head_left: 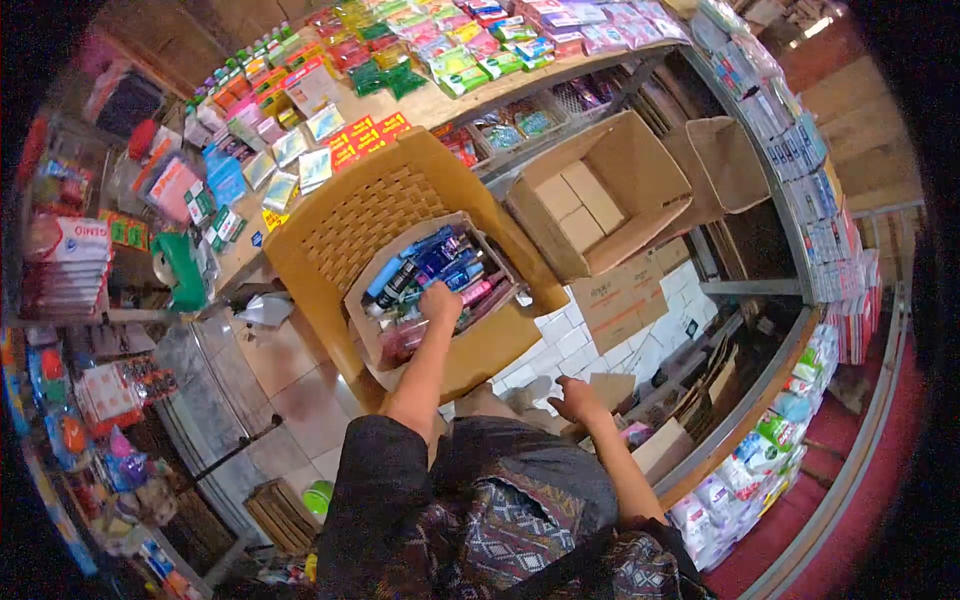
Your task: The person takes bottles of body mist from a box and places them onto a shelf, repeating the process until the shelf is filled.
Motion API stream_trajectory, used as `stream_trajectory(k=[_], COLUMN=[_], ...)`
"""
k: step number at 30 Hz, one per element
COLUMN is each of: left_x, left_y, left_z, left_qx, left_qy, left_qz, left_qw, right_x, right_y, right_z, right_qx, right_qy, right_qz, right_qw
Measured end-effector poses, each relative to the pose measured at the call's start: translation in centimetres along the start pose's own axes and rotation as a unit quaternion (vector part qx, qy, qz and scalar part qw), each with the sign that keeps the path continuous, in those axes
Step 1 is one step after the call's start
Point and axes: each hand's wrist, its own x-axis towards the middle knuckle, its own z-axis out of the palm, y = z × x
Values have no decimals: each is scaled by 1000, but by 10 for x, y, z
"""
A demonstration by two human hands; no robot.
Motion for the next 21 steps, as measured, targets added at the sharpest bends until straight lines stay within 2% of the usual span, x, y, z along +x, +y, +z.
stream_trajectory(k=[2, 6, 8, 10, 13, 16, 19, 21], left_x=[14, 14, 34, 37, 34, 41, 33, 31], left_y=[-8, -16, -33, -32, -27, -29, -30, -41], left_z=[20, 40, 83, 90, 70, 54, 36, 38], left_qx=[-1, 14, -4, -18, -46, -18, -20, -47], left_qy=[39, 126, 177, 220, 103, 3, -19, 5], left_qz=[-3, 11, 16, 14, -41, -20, 29, 117], left_qw=[999, 992, 984, 975, 993, 1000, 999, 992], right_x=[-2, -6, -9, -10, -8, -9, -9, -3], right_y=[11, 1, -12, -13, -7, -6, -9, -7], right_z=[16, 14, 6, 6, 14, 13, 11, 14], right_qx=[0, 24, 28, 33, 37, 34, 30, 19], right_qy=[31, 13, -6, -7, 11, 20, 16, 10], right_qz=[6, 43, 62, 68, 56, 48, 52, 50], right_qw=[999, 999, 998, 997, 998, 998, 998, 999])
